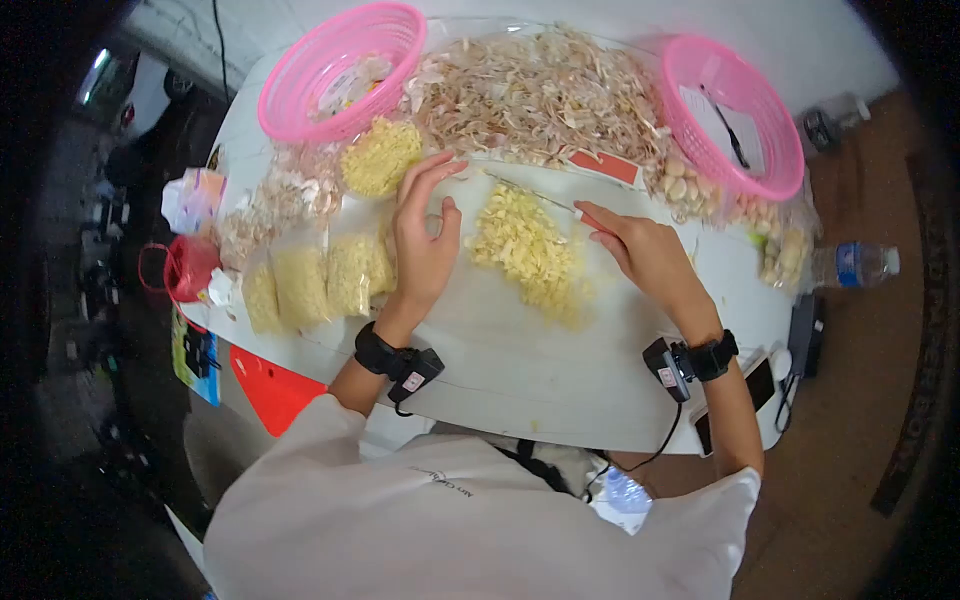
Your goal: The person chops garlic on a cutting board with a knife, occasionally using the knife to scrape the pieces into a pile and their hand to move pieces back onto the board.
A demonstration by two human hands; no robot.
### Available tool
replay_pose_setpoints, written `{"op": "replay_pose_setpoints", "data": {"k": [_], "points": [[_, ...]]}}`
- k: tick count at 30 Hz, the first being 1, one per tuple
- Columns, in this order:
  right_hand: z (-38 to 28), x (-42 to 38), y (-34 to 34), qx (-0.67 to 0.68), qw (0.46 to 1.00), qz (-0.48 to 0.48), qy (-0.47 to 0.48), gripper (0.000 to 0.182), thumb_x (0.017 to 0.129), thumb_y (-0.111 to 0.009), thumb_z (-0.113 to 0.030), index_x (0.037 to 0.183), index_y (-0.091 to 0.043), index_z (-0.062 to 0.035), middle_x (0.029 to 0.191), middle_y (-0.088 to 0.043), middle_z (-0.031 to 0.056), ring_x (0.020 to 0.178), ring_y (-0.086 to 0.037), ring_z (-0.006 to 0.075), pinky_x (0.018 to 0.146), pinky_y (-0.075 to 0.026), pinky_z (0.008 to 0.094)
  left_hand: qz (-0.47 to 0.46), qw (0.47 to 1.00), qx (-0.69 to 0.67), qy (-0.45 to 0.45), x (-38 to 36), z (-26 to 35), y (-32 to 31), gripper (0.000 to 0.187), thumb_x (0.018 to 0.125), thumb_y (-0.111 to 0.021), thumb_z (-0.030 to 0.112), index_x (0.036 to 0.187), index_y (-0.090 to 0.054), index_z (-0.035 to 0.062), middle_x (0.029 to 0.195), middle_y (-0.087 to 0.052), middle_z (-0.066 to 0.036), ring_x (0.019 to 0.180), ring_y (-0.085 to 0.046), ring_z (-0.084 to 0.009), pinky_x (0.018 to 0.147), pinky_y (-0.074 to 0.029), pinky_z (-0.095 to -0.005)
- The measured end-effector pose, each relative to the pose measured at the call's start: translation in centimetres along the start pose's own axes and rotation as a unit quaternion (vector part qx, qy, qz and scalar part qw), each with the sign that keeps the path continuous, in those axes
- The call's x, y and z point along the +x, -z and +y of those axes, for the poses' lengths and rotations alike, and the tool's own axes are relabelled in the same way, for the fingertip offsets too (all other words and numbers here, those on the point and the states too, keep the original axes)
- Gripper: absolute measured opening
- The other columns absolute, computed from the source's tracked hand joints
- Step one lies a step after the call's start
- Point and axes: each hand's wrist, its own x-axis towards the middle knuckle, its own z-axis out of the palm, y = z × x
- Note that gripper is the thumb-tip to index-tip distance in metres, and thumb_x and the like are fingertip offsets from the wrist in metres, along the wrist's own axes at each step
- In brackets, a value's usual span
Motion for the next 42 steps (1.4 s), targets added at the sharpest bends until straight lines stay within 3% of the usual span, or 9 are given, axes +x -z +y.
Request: {"op": "replay_pose_setpoints", "data": {"k": [11, 13, 15, 19, 21, 25, 28, 34, 42], "points": [[1.2, 0.1, 2.4, -0.086, 0.992, -0.013, 0.091, 0.049, 0.088, -0.059, 0.001, 0.133, -0.059, -0.0179, 0.096, -0.067, 0.0095, 0.077, -0.059, 0.0264, 0.077, -0.051, 0.0338, 0.029, 0.999, -0.031, -0.004, -0.2, -1.1, 0.0, 0.052, 0.08, -0.045, -0.012, 0.128, -0.053, 0.0042, 0.128, -0.058, -0.011, 0.12, -0.054, -0.0264, 0.098, -0.044, -0.0376], [-0.1, -0.8, 1.8, 0.149, 0.986, 0.019, -0.078, 0.055, 0.089, -0.054, 0.006, 0.14, -0.051, -0.0141, 0.098, -0.067, 0.0132, 0.073, -0.055, 0.0202, 0.077, -0.049, 0.0284, 0.045, 0.998, -0.042, 0.004, -0.2, -0.9, 0.0, 0.052, 0.081, -0.044, -0.012, 0.13, -0.051, 0.0043, 0.129, -0.057, -0.012, 0.12, -0.054, -0.0256, 0.098, -0.044, -0.0374], [-2.7, -2.1, 1.2, 0.128, 0.987, 0.036, -0.092, 0.061, 0.09, -0.05, 0.008, 0.147, -0.041, -0.0115, 0.093, -0.065, 0.0168, 0.068, -0.053, 0.0173, 0.07, -0.049, 0.0283, 0.062, 0.997, -0.053, 0.011, -0.2, -0.6, 0.1, 0.053, 0.082, -0.044, -0.011, 0.132, -0.049, 0.0043, 0.129, -0.057, -0.012, 0.12, -0.054, -0.0249, 0.097, -0.044, -0.0373], [-8.8, -5.5, -2.3, 0.139, 0.985, 0.064, -0.076, 0.063, 0.087, -0.052, 0.008, 0.147, -0.041, -0.0113, 0.077, -0.058, 0.0137, 0.061, -0.05, 0.0178, 0.062, -0.047, 0.0278, 0.077, 0.993, -0.088, 0.022, -0.2, -0.3, 0.4, 0.051, 0.085, -0.042, -0.009, 0.134, -0.046, 0.0031, 0.129, -0.057, -0.012, 0.119, -0.055, -0.023, 0.098, -0.044, -0.037], [-12.8, -5.8, -4.0, 0.121, 0.984, 0.099, -0.082, 0.053, 0.091, -0.047, 0.009, 0.142, -0.048, -0.0076, 0.108, -0.068, 0.0187, 0.091, -0.069, 0.0213, 0.078, -0.051, 0.0283, 0.087, 0.991, -0.101, 0.016, -0.2, -0.2, 0.5, 0.049, 0.086, -0.041, -0.008, 0.134, -0.045, 0.0025, 0.129, -0.057, -0.012, 0.119, -0.055, -0.0222, 0.097, -0.044, -0.0366], [-16.9, -5.3, -7.3, 0.091, 0.981, 0.078, -0.155, 0.057, 0.09, -0.05, 0.009, 0.143, -0.047, -0.0108, 0.099, -0.067, 0.0183, 0.08, -0.067, 0.0272, 0.072, -0.052, 0.0298, 0.09, 0.99, -0.11, 0.008, -0.3, -0.1, 0.8, 0.047, 0.088, -0.039, -0.006, 0.135, -0.043, 0.001, 0.126, -0.058, -0.013, 0.118, -0.055, -0.0211, 0.096, -0.043, -0.0348], [-17.3, -4.9, -9.7, 0.073, 0.975, 0.095, -0.185, 0.066, 0.087, -0.052, 0.009, 0.148, -0.04, -0.0153, 0.078, -0.059, 0.0143, 0.063, -0.057, 0.0293, 0.063, -0.048, 0.0381, 0.094, 0.988, -0.119, 0.001, -0.3, -0.1, 0.9, 0.048, 0.088, -0.039, -0.006, 0.135, -0.044, 0.0009, 0.125, -0.058, -0.013, 0.118, -0.055, -0.0209, 0.096, -0.042, -0.0342], [-17.3, -6.2, -9.8, 0.055, 0.95, 0.105, -0.289, 0.063, 0.089, -0.049, 0.008, 0.148, -0.039, -0.013, 0.081, -0.06, 0.0177, 0.067, -0.059, 0.0275, 0.068, -0.05, 0.0362, 0.089, 0.988, -0.124, -0.001, -0.3, 0.3, 1.0, 0.049, 0.086, -0.04, -0.007, 0.134, -0.045, 0.0011, 0.125, -0.058, -0.013, 0.118, -0.055, -0.0206, 0.097, -0.042, -0.0343], [-15.5, -7.1, -5.7, 0.146, 0.95, 0.166, -0.221, 0.055, 0.097, -0.045, 0.003, 0.15, -0.036, -0.0101, 0.097, -0.069, 0.0141, 0.066, -0.052, 0.0161, 0.068, -0.048, 0.0296, 0.088, 0.988, -0.124, 0.001, -0.4, 0.2, 1.0, 0.046, 0.086, -0.042, -0.006, 0.131, -0.047, 0.0006, 0.127, -0.059, -0.013, 0.117, -0.057, -0.021, 0.095, -0.044, -0.0344]]}}
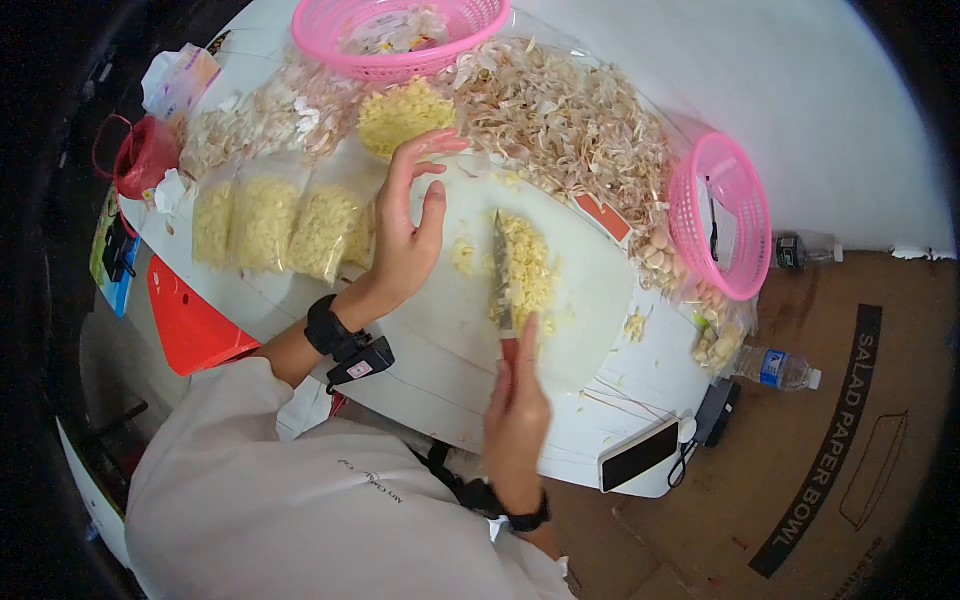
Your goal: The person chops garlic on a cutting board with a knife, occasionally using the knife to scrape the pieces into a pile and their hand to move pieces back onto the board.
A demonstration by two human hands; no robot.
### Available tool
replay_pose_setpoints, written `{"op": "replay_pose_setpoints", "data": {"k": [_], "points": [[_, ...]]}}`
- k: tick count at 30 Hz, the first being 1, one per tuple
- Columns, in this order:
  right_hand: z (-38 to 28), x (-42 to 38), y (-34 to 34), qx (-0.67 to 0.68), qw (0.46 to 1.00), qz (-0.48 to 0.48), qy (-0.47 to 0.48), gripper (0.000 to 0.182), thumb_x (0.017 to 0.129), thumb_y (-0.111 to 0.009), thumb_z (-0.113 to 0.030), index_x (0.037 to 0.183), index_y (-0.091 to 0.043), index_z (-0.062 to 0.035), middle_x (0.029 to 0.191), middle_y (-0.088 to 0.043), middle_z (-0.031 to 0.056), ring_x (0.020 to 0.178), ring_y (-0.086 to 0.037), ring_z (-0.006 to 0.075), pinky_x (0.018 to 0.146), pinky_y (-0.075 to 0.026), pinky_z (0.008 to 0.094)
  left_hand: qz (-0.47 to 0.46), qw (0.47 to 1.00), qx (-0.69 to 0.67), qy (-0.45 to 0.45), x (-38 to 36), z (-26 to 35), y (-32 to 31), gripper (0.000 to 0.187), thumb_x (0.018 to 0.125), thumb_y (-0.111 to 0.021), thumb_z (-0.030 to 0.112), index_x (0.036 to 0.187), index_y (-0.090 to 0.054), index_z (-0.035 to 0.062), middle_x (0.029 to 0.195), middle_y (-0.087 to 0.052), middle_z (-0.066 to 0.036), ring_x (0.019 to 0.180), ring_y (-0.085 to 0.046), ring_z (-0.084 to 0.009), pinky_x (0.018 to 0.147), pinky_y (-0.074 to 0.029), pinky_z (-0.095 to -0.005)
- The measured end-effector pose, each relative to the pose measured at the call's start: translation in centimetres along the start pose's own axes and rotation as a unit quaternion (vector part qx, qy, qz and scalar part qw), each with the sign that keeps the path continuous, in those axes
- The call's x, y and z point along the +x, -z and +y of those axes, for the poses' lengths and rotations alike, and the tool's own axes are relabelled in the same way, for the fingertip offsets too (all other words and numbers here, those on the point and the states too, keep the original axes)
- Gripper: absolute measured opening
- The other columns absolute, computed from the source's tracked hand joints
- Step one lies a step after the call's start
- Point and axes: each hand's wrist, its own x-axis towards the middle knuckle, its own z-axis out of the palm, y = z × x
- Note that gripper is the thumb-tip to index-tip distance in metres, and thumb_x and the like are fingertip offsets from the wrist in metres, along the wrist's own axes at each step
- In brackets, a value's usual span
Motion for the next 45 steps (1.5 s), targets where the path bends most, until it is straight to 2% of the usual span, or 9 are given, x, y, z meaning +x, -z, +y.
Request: {"op": "replay_pose_setpoints", "data": {"k": [3, 4, 5, 12, 23, 26, 29, 31, 45], "points": [[0.3, 3.3, 4.2, 0.015, 0.998, -0.056, -0.038, 0.051, 0.099, -0.046, -0.002, 0.149, -0.037, -0.0079, 0.098, -0.069, 0.0104, 0.065, -0.049, 0.0096, 0.066, -0.047, 0.025, 0.008, 1.0, -0.007, -0.001, 0.1, -0.1, 0.0, 0.046, 0.086, -0.042, -0.006, 0.13, -0.047, 0.0006, 0.126, -0.06, -0.013, 0.117, -0.057, -0.0213, 0.095, -0.044, -0.0346], [1.5, 4.7, 5.3, -0.009, 0.997, -0.068, 0.018, 0.047, 0.1, -0.047, -0.003, 0.146, -0.042, -0.0068, 0.098, -0.069, 0.0097, 0.065, -0.048, 0.0096, 0.066, -0.046, 0.0246, 0.004, 1.0, -0.005, 0.003, 0.1, 0.0, 0.1, 0.045, 0.085, -0.042, -0.006, 0.13, -0.048, 0.0006, 0.125, -0.06, -0.013, 0.117, -0.057, -0.0216, 0.095, -0.044, -0.0347], [2.7, 6.2, 6.2, -0.005, 0.996, -0.081, 0.047, 0.045, 0.097, -0.049, -0.001, 0.142, -0.045, -0.0051, 0.104, -0.07, 0.0175, 0.07, -0.057, 0.0134, 0.07, -0.05, 0.0277, 0.002, 1.0, -0.003, 0.007, 0.1, 0.0, 0.1, 0.045, 0.085, -0.043, -0.007, 0.129, -0.048, 0.0007, 0.125, -0.06, -0.013, 0.117, -0.057, -0.0218, 0.095, -0.044, -0.0348], [8.5, 13.5, 6.6, -0.011, 0.988, -0.116, 0.098, 0.036, 0.096, -0.053, -0.003, 0.132, -0.056, -0.0017, 0.1, -0.071, 0.0154, 0.073, -0.06, 0.0136, 0.069, -0.049, 0.0265, 0.02, 1.0, -0.005, -0.001, 0.1, -0.1, 0.0, 0.045, 0.085, -0.042, -0.007, 0.128, -0.049, 0.0022, 0.124, -0.06, -0.012, 0.116, -0.057, -0.0225, 0.095, -0.044, -0.0358], [7.6, 16.2, 5.7, -0.108, 0.976, -0.107, 0.153, 0.038, 0.091, -0.057, -0.002, 0.128, -0.061, -0.0078, 0.1, -0.071, 0.0135, 0.07, -0.066, 0.0192, 0.067, -0.051, 0.0308, 0.008, 1.0, 0.011, 0.005, -0.1, -0.6, -0.2, 0.043, 0.086, -0.042, -0.005, 0.127, -0.051, 0.0033, 0.123, -0.061, -0.01, 0.115, -0.056, -0.0225, 0.093, -0.043, -0.0354], [8.1, 16.8, 5.7, -0.093, 0.974, -0.128, 0.163, 0.038, 0.092, -0.058, 0.001, 0.13, -0.06, -0.004, 0.107, -0.071, 0.0114, 0.07, -0.058, 0.0112, 0.067, -0.048, 0.0257, 0.005, 1.0, 0.004, 0.011, -0.1, -0.3, -0.1, 0.043, 0.086, -0.042, -0.005, 0.127, -0.051, 0.0033, 0.124, -0.06, -0.01, 0.115, -0.056, -0.0223, 0.094, -0.043, -0.0353], [8.3, 17.2, 5.9, -0.057, 0.976, -0.138, 0.158, 0.04, 0.09, -0.058, 0.003, 0.129, -0.06, -0.0034, 0.1, -0.071, 0.0105, 0.071, -0.059, 0.0129, 0.068, -0.049, 0.0253, 0.001, 1.0, 0.003, 0.015, 0.0, -0.3, -0.1, 0.043, 0.086, -0.042, -0.005, 0.127, -0.051, 0.0034, 0.124, -0.06, -0.01, 0.115, -0.055, -0.0221, 0.094, -0.043, -0.0354], [8.4, 17.2, 6.5, -0.088, 0.971, -0.146, 0.167, 0.04, 0.087, -0.062, 0.0, 0.125, -0.065, -0.012, 0.104, -0.07, 0.0133, 0.083, -0.066, 0.0254, 0.074, -0.052, 0.0334, 0.001, 1.0, 0.005, 0.014, 0.0, -0.3, -0.1, 0.042, 0.086, -0.042, -0.005, 0.127, -0.051, 0.0035, 0.124, -0.06, -0.01, 0.115, -0.055, -0.0221, 0.094, -0.043, -0.0355], [7.6, 16.9, 5.1, -0.097, 0.961, -0.134, 0.221, 0.04, 0.085, -0.065, -0.002, 0.123, -0.067, -0.0142, 0.092, -0.067, 0.01, 0.081, -0.059, 0.0272, 0.076, -0.048, 0.0348, -0.007, 1.0, 0.01, 0.008, 0.0, -0.2, -0.1, 0.043, 0.085, -0.043, -0.006, 0.126, -0.051, 0.0035, 0.124, -0.06, -0.011, 0.115, -0.055, -0.0225, 0.094, -0.043, -0.0355]]}}
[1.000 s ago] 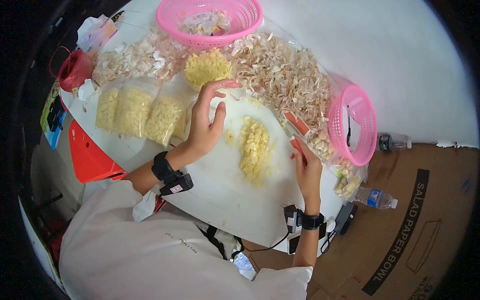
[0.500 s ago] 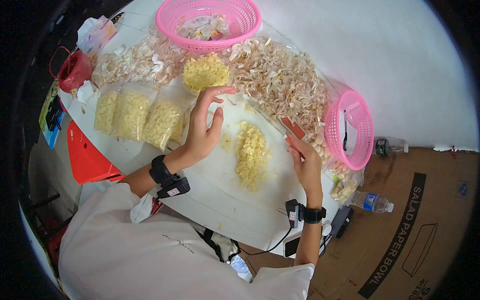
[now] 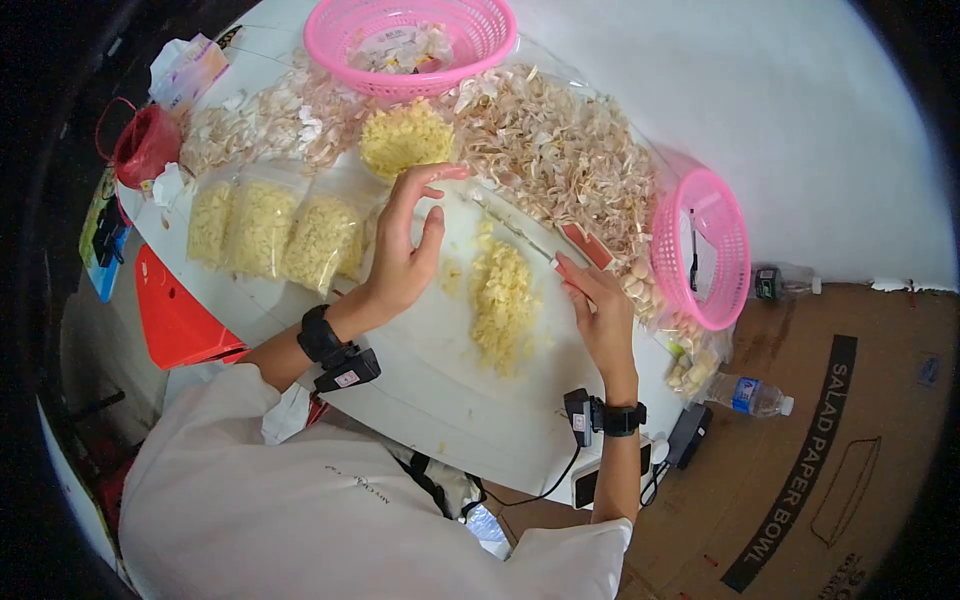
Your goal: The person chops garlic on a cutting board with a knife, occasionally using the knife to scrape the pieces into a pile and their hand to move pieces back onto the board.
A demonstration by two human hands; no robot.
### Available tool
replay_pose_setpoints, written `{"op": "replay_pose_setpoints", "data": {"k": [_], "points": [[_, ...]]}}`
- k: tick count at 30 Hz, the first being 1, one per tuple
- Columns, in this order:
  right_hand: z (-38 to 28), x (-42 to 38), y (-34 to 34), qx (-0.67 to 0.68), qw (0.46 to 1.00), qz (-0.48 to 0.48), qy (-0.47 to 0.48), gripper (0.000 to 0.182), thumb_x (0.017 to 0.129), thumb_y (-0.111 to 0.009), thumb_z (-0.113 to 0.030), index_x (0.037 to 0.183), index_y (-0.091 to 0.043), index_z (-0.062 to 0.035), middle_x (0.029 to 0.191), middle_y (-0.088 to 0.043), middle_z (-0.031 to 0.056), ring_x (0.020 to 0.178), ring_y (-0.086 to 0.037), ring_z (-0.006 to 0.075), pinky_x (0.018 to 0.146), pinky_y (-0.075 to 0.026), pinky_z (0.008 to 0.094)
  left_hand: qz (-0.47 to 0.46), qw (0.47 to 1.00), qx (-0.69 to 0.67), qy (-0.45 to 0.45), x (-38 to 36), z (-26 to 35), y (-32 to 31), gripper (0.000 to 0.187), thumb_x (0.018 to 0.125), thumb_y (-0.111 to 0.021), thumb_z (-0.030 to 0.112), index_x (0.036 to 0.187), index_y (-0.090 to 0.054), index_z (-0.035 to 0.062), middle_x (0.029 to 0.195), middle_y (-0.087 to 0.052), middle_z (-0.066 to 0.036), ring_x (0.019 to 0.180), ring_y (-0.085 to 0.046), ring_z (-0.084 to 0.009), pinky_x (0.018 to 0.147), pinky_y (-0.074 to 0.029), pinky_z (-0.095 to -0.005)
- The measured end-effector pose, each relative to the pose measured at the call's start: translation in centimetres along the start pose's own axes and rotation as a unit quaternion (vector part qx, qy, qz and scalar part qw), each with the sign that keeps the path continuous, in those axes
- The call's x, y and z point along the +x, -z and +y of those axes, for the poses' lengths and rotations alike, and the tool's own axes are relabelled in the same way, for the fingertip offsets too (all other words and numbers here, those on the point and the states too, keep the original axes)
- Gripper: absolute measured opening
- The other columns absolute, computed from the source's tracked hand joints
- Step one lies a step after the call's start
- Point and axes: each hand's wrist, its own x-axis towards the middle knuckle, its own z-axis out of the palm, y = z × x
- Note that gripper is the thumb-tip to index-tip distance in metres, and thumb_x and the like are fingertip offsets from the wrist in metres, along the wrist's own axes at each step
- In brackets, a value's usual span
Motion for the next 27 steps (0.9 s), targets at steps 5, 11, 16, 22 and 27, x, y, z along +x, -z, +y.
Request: {"op": "replay_pose_setpoints", "data": {"k": [5, 11, 16, 22, 27], "points": [[0.5, -0.9, 1.0, -0.021, 0.999, -0.028, 0.037, 0.04, 0.083, -0.065, 0.0, 0.121, -0.068, -0.0133, 0.093, -0.068, 0.0075, 0.082, -0.06, 0.0251, 0.08, -0.047, 0.0351, 0.001, 1.0, -0.007, 0.003, -0.1, 0.0, -0.1, 0.044, 0.084, -0.042, -0.007, 0.126, -0.051, 0.0033, 0.124, -0.06, -0.01, 0.116, -0.055, -0.0224, 0.094, -0.043, -0.0355], [2.8, -1.3, 0.6, 0.083, 0.997, -0.006, 0.006, 0.038, 0.083, -0.065, 0.002, 0.119, -0.068, -0.009, 0.092, -0.07, 0.0095, 0.08, -0.06, 0.0235, 0.079, -0.046, 0.0345, -0.002, 1.0, -0.001, -0.004, -0.2, -0.3, -0.1, 0.044, 0.084, -0.042, -0.007, 0.126, -0.051, 0.0025, 0.124, -0.06, -0.011, 0.116, -0.056, -0.0227, 0.094, -0.043, -0.0353], [1.6, 0.2, 0.4, 0.0, 1.0, 0.004, -0.012, 0.038, 0.084, -0.063, 0.002, 0.12, -0.067, -0.0093, 0.091, -0.07, 0.0109, 0.075, -0.06, 0.0249, 0.075, -0.047, 0.0356, -0.009, 1.0, -0.007, -0.003, -0.1, -0.7, -0.2, 0.049, 0.081, -0.044, -0.009, 0.127, -0.05, 0.004, 0.124, -0.058, -0.011, 0.114, -0.052, -0.0274, 0.092, -0.044, -0.0389], [1.7, -1.5, 1.6, -0.002, 0.998, -0.026, -0.063, 0.038, 0.084, -0.066, -0.001, 0.12, -0.069, -0.0142, 0.091, -0.07, 0.0046, 0.081, -0.057, 0.0203, 0.087, -0.039, 0.0351, -0.004, 1.0, -0.008, 0.006, 0.0, -0.3, -0.3, 0.049, 0.08, -0.043, -0.009, 0.127, -0.05, 0.0045, 0.121, -0.059, -0.011, 0.112, -0.053, -0.0268, 0.092, -0.044, -0.0385], [1.2, -2.4, 2.9, 0.002, 0.999, -0.043, -0.011, 0.038, 0.084, -0.067, -0.003, 0.119, -0.07, -0.0168, 0.091, -0.069, 0.0011, 0.084, -0.056, 0.0186, 0.088, -0.034, 0.0337, -0.042, 0.998, -0.001, 0.046, -0.1, -0.4, 0.0, 0.046, 0.081, -0.043, -0.009, 0.125, -0.051, 0.0035, 0.111, -0.065, -0.008, 0.111, -0.059, -0.0222, 0.095, -0.041, -0.0354]]}}
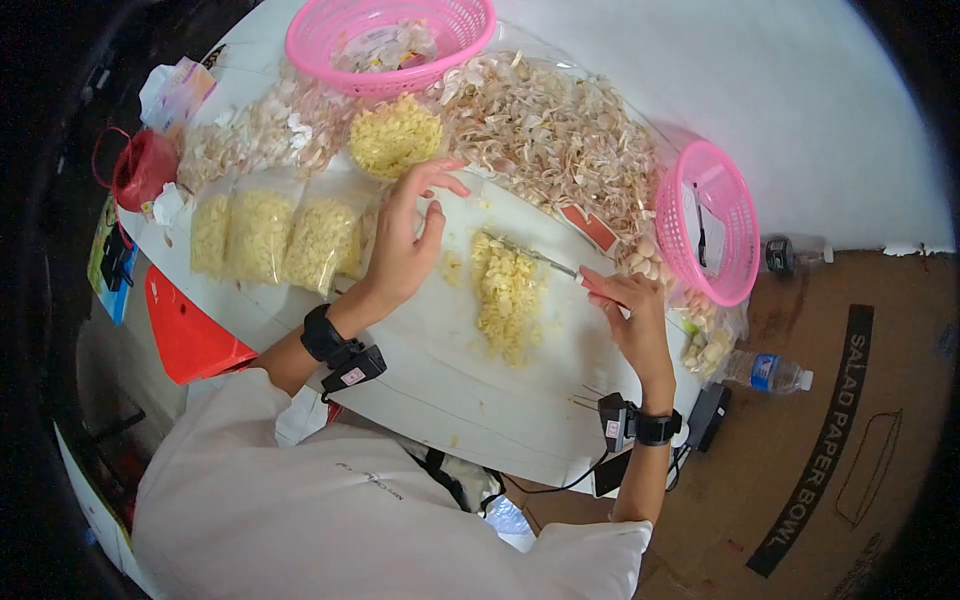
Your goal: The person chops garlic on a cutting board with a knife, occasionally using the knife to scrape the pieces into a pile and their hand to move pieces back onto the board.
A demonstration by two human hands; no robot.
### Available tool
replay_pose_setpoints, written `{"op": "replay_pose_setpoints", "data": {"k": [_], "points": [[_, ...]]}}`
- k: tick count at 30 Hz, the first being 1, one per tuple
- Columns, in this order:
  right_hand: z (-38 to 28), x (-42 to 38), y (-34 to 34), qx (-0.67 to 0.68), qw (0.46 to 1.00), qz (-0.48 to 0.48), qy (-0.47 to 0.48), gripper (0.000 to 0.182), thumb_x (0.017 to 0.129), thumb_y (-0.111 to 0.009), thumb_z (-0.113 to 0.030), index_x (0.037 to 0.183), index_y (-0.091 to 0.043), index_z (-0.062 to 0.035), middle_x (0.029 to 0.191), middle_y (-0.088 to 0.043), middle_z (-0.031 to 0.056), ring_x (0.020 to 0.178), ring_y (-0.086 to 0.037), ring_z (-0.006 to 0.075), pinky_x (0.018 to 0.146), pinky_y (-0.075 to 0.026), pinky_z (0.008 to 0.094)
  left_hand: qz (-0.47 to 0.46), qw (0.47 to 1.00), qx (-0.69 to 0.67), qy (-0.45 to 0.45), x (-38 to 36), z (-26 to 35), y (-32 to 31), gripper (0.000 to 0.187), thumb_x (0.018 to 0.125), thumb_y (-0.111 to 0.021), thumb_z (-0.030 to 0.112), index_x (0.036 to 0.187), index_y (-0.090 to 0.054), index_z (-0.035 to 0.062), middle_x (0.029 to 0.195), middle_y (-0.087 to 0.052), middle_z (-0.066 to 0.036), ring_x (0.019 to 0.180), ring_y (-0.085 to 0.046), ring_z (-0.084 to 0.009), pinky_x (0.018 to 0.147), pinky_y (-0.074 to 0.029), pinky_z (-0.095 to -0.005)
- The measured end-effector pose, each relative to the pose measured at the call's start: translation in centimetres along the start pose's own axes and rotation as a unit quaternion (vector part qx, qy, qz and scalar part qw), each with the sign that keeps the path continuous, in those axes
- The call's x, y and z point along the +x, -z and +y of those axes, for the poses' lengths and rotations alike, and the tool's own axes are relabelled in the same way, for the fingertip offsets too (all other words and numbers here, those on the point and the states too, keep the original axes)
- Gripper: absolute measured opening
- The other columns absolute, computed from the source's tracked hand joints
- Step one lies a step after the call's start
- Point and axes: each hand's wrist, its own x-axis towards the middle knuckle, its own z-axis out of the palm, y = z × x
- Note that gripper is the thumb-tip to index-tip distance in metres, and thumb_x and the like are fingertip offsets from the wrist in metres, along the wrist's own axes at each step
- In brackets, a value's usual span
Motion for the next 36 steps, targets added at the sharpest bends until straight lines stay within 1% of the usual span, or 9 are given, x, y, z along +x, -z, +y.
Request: {"op": "replay_pose_setpoints", "data": {"k": [2, 6, 9, 11, 15, 23, 30, 33, 36], "points": [[0.0, 0.1, 0.0, 0.022, 1.0, 0.013, -0.01, 0.037, 0.084, -0.067, -0.004, 0.119, -0.07, -0.0172, 0.091, -0.069, 0.0007, 0.083, -0.055, 0.0191, 0.087, -0.034, 0.0335, -0.067, 0.987, 0.145, -0.036, -0.2, -0.4, -0.1, 0.045, 0.083, -0.046, -0.007, 0.126, -0.05, 0.0045, 0.104, -0.066, -0.005, 0.111, -0.056, -0.0238, 0.098, -0.037, -0.0391], [-0.2, 0.6, -0.3, -0.042, 0.998, 0.039, -0.008, 0.038, 0.084, -0.067, -0.005, 0.12, -0.069, -0.017, 0.091, -0.069, 0.0009, 0.083, -0.054, 0.02, 0.086, -0.034, 0.0342, -0.135, 0.965, 0.225, -0.03, -0.4, -1.1, -0.3, 0.043, 0.084, -0.049, -0.005, 0.125, -0.05, 0.0049, 0.106, -0.067, -0.003, 0.116, -0.052, -0.0251, 0.1, -0.033, -0.0428], [-0.1, 0.4, -0.5, -0.042, 0.998, 0.053, 0.002, 0.038, 0.085, -0.066, -0.005, 0.121, -0.068, -0.0167, 0.09, -0.068, 0.0015, 0.084, -0.054, 0.0202, 0.086, -0.034, 0.0345, -0.148, 0.953, 0.261, -0.049, -0.4, -1.8, -0.6, 0.05, 0.084, -0.05, -0.004, 0.133, -0.046, 0.0049, 0.121, -0.063, -0.009, 0.123, -0.048, -0.0276, 0.105, -0.03, -0.0464], [-0.1, 0.0, -0.6, -0.031, 0.998, 0.057, -0.01, 0.038, 0.085, -0.065, -0.004, 0.121, -0.068, -0.0164, 0.089, -0.067, 0.002, 0.084, -0.054, 0.0201, 0.085, -0.034, 0.0347, -0.09, 0.952, 0.274, -0.099, -0.5, -2.0, -1.0, 0.06, 0.084, -0.048, -0.007, 0.142, -0.039, 0.0049, 0.135, -0.053, -0.016, 0.13, -0.043, -0.0329, 0.109, -0.029, -0.0476], [-0.4, -0.4, -1.2, -0.047, 0.997, 0.066, 0.0, 0.039, 0.086, -0.063, -0.003, 0.123, -0.067, -0.0161, 0.09, -0.067, 0.0034, 0.085, -0.055, 0.0218, 0.084, -0.034, 0.0356, -0.1, 0.972, 0.193, -0.092, -0.3, -1.3, -0.9, 0.064, 0.085, -0.046, -0.009, 0.147, -0.033, 0.0043, 0.141, -0.045, -0.021, 0.131, -0.041, -0.0367, 0.109, -0.032, -0.0455], [-1.7, 0.5, -2.6, -0.094, 0.993, 0.065, 0.024, 0.045, 0.083, -0.064, 0.001, 0.122, -0.068, -0.0206, 0.09, -0.067, 0.0025, 0.089, -0.055, 0.0222, 0.084, -0.034, 0.038, -0.12, 0.989, 0.09, -0.017, -0.2, -1.3, -0.5, 0.056, 0.085, -0.041, -0.012, 0.14, -0.041, 0.0023, 0.135, -0.052, -0.018, 0.121, -0.052, -0.0303, 0.101, -0.041, -0.038], [-1.0, -1.5, -1.8, -0.041, 0.999, 0.013, 0.011, 0.046, 0.079, -0.065, 0.004, 0.119, -0.069, -0.0203, 0.091, -0.069, 0.0003, 0.089, -0.055, 0.0195, 0.087, -0.033, 0.0353, -0.171, 0.982, 0.084, -0.003, 0.0, -0.7, -0.7, 0.05, 0.087, -0.04, -0.01, 0.135, -0.045, 0.005, 0.122, -0.06, -0.018, 0.116, -0.056, -0.0336, 0.095, -0.045, -0.0399], [-2.0, -2.1, -1.6, -0.039, 0.995, 0.09, 0.023, 0.044, 0.082, -0.063, 0.004, 0.12, -0.068, -0.0174, 0.095, -0.07, 0.0054, 0.085, -0.06, 0.0246, 0.082, -0.039, 0.0364, -0.174, 0.982, 0.075, 0.014, 0.1, -0.3, -0.6, 0.05, 0.087, -0.039, -0.01, 0.134, -0.046, 0.0051, 0.122, -0.061, -0.017, 0.118, -0.056, -0.0309, 0.094, -0.045, -0.0376], [-4.4, -3.7, -2.0, 0.032, 0.991, 0.122, -0.044, 0.04, 0.085, -0.062, 0.002, 0.123, -0.065, -0.0123, 0.097, -0.069, 0.013, 0.081, -0.063, 0.0321, 0.074, -0.047, 0.0386, -0.136, 0.989, 0.05, -0.011, 0.2, -0.3, -0.7, 0.051, 0.087, -0.036, -0.011, 0.135, -0.045, 0.0042, 0.127, -0.06, -0.014, 0.115, -0.057, -0.0219, 0.095, -0.045, -0.0335]]}}
